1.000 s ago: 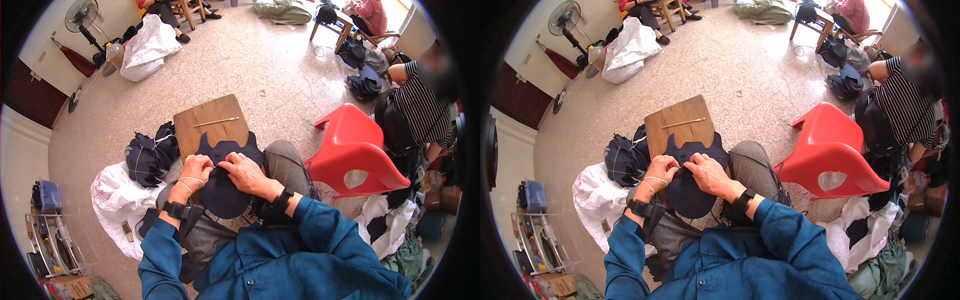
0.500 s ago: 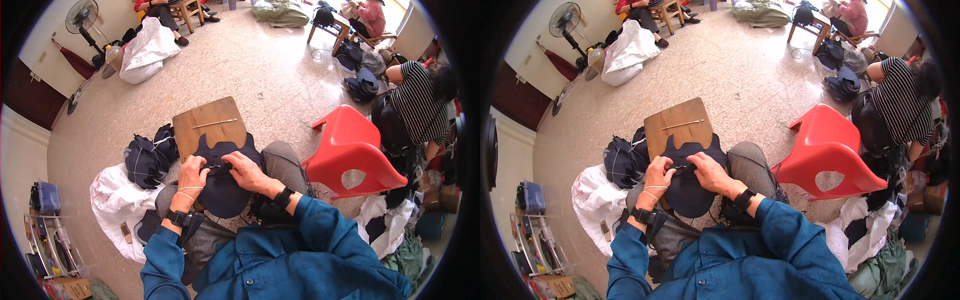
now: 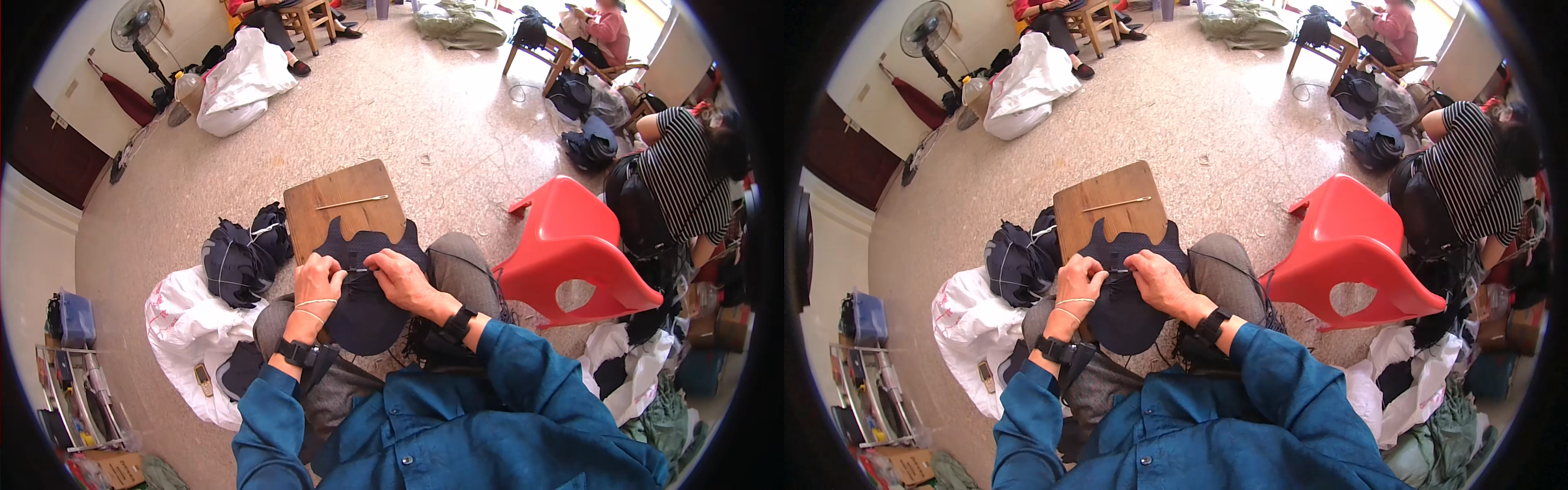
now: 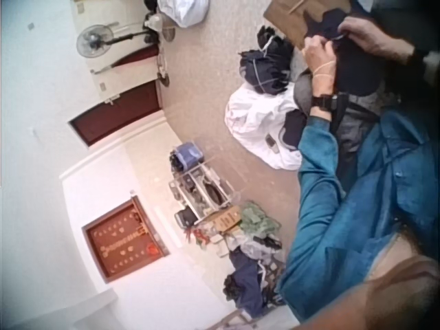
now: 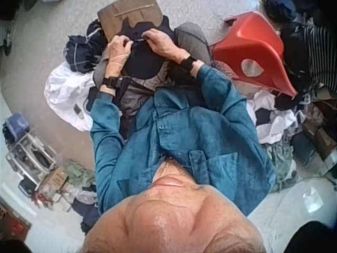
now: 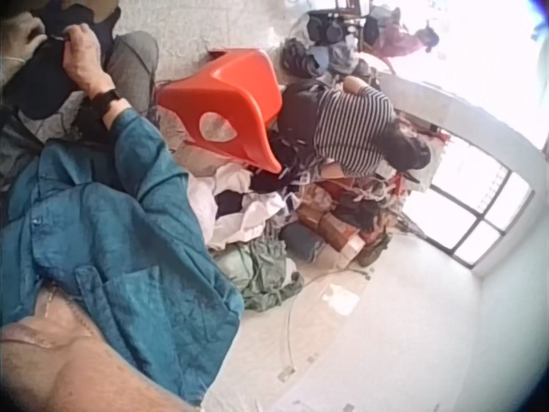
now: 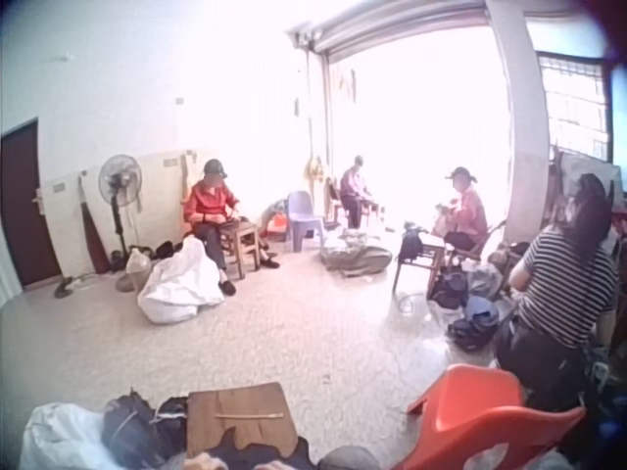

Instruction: Threading a long black cord through the eyelets of a black shoe upper component while seated on the floor.

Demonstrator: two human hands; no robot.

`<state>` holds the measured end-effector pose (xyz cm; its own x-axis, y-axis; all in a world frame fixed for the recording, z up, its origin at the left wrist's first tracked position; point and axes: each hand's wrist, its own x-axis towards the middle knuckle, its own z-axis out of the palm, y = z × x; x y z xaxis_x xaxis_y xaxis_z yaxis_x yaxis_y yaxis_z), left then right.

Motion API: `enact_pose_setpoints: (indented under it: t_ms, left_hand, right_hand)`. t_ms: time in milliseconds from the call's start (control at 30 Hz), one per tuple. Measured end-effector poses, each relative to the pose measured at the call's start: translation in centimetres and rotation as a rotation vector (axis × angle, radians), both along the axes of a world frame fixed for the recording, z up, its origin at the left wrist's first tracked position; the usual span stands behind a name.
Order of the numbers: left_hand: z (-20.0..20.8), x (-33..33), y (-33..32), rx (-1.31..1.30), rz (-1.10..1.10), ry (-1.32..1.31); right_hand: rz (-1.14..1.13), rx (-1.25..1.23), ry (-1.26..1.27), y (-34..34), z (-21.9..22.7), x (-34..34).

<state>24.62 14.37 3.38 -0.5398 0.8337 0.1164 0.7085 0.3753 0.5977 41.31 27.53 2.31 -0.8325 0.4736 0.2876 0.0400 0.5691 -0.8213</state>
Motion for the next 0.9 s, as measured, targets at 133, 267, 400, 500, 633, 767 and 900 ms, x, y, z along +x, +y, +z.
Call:
enact_pose_setpoints:
  t_ms: [133, 267, 400, 500, 633, 767, 900]
  left_hand:
    - [0.3, 0.7, 0.2, -0.048, -0.019, 0.085]
    - [-0.6, 0.7, 1.1, -0.010, 0.034, 0.090]
    - [-1.2, 0.3, 0.9, 0.084, 0.033, -0.024]
    - [-1.3, 0.2, 0.3, 0.190, 0.055, -0.187]
    - [-1.2, 0.6, 0.3, 0.158, 0.059, -0.094]
    - [-2.0, 0.7, 0.7, 0.097, 0.106, -0.051]
    - [-1.7, 0.6, 0.9, 0.094, 0.070, -0.075]
  right_hand:
    - [-0.022, 0.007, -0.025, 0.5, -0.3, -0.2]
    - [-0.070, -0.207, 0.020, 0.5, -0.5, -0.3]
    - [-0.141, -0.502, 0.041, 0.8, -0.9, 0.4]
    - [-0.111, -0.530, 0.016, 1.0, -0.3, 0.4]
    - [-0.038, -0.025, 0.003, 0.9, 0.1, -0.6]
    - [0.036, 0.204, -0.100, 0.2, 0.7, -1.7]
    - [0.081, 0.353, -0.174, 0.5, 0.8, -2.2]
